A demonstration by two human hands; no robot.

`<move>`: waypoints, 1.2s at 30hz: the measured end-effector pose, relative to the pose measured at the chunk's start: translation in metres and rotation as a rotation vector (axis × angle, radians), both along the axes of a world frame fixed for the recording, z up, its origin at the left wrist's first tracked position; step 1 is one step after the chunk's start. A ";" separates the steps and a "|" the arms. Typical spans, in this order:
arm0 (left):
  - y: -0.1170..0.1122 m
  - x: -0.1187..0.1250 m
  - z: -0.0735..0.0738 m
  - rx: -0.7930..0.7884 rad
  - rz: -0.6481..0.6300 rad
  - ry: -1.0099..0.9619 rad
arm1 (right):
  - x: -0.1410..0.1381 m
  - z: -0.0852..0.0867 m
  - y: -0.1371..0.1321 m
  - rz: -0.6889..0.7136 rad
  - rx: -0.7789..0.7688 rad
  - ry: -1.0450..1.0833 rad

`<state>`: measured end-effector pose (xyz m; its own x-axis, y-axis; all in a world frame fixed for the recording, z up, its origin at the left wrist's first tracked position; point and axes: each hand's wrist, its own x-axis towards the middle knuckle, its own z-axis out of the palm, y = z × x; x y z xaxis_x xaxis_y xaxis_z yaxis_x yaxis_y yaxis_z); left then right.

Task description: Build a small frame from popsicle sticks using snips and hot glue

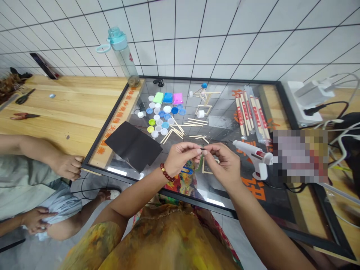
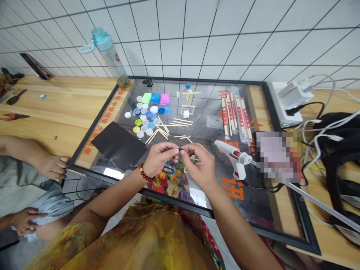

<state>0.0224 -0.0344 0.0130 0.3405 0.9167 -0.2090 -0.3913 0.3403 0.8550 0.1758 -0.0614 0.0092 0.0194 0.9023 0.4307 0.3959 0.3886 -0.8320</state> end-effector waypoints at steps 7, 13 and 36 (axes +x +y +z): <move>0.002 0.000 -0.004 -0.048 0.019 -0.082 | 0.000 -0.003 0.000 -0.006 -0.011 0.017; -0.001 0.001 -0.004 0.045 0.057 0.006 | -0.001 -0.001 0.000 0.010 0.007 0.008; -0.001 0.002 -0.005 0.245 0.129 0.116 | -0.002 0.002 -0.001 0.002 0.042 -0.018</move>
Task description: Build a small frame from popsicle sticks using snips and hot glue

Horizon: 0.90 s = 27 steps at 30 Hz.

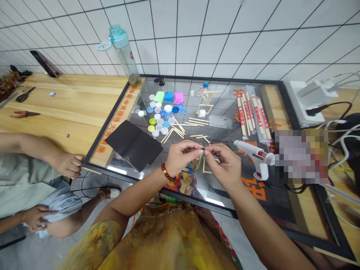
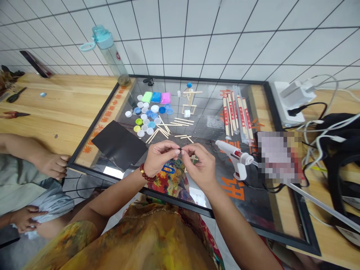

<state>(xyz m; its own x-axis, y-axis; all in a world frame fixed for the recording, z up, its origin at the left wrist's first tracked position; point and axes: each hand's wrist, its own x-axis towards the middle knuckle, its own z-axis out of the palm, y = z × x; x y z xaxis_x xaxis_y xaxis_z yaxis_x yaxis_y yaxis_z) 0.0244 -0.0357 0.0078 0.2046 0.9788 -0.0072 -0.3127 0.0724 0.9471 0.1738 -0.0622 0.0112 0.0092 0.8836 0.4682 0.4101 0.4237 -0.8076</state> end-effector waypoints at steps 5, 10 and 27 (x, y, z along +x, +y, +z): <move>-0.001 0.001 0.001 -0.025 -0.012 -0.030 | -0.003 -0.005 -0.001 0.006 -0.096 0.110; -0.001 0.000 0.003 0.079 0.006 0.054 | -0.005 -0.008 -0.001 0.094 -0.278 0.350; -0.003 -0.003 0.009 0.456 0.096 0.187 | -0.004 -0.012 0.003 0.348 -0.407 0.681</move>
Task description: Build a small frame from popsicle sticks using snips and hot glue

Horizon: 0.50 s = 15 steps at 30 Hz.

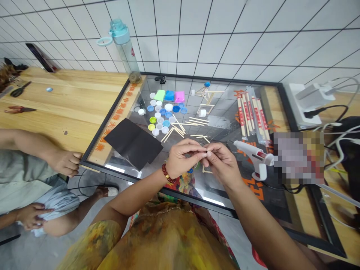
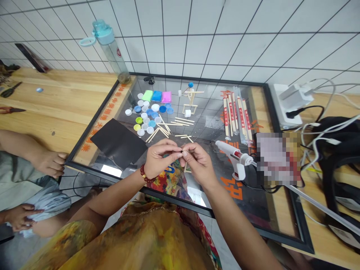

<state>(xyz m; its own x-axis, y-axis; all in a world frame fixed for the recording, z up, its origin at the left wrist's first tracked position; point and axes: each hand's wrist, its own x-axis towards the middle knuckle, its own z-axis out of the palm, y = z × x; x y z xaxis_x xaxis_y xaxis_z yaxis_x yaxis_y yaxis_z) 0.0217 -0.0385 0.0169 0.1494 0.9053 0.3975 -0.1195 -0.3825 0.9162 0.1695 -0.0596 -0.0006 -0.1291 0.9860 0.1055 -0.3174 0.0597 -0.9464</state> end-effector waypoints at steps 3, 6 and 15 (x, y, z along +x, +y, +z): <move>-0.001 0.000 0.001 -0.005 0.001 0.012 | -0.001 0.003 0.001 0.009 -0.034 0.015; -0.001 0.000 0.001 -0.011 -0.002 0.027 | -0.002 0.006 0.001 0.009 -0.067 0.014; -0.002 0.000 0.000 -0.004 0.008 0.064 | -0.001 0.006 0.000 0.029 -0.109 -0.002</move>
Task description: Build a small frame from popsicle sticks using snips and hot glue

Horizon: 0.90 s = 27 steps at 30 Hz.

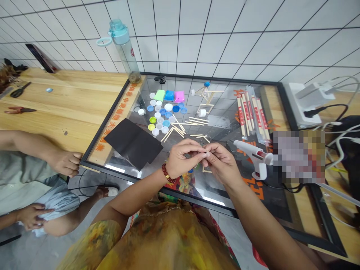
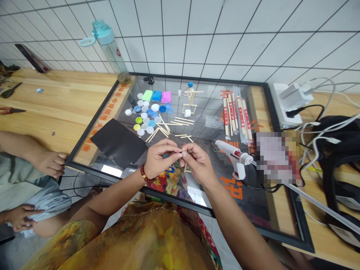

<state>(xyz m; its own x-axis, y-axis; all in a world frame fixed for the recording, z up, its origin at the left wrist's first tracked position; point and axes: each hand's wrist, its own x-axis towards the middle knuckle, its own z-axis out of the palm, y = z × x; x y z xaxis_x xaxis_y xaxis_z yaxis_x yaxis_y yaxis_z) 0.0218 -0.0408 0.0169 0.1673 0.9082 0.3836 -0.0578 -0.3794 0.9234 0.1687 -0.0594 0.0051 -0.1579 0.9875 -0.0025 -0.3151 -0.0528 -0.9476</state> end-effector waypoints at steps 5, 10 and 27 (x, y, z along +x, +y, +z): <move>0.000 0.000 0.001 0.004 -0.016 0.002 | 0.001 0.002 -0.001 -0.002 -0.018 -0.022; 0.002 -0.002 0.003 -0.021 -0.107 -0.008 | 0.004 0.006 -0.001 0.037 -0.094 0.040; 0.012 -0.012 0.005 -0.390 -0.030 -0.377 | 0.006 0.001 -0.002 0.016 -0.007 -0.048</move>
<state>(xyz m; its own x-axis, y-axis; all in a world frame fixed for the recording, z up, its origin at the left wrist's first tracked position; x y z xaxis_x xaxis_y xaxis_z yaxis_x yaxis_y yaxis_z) 0.0094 -0.0287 0.0217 0.1115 0.9921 0.0578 -0.4181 -0.0059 0.9084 0.1746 -0.0617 0.0056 -0.1730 0.9848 -0.0170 -0.2684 -0.0638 -0.9612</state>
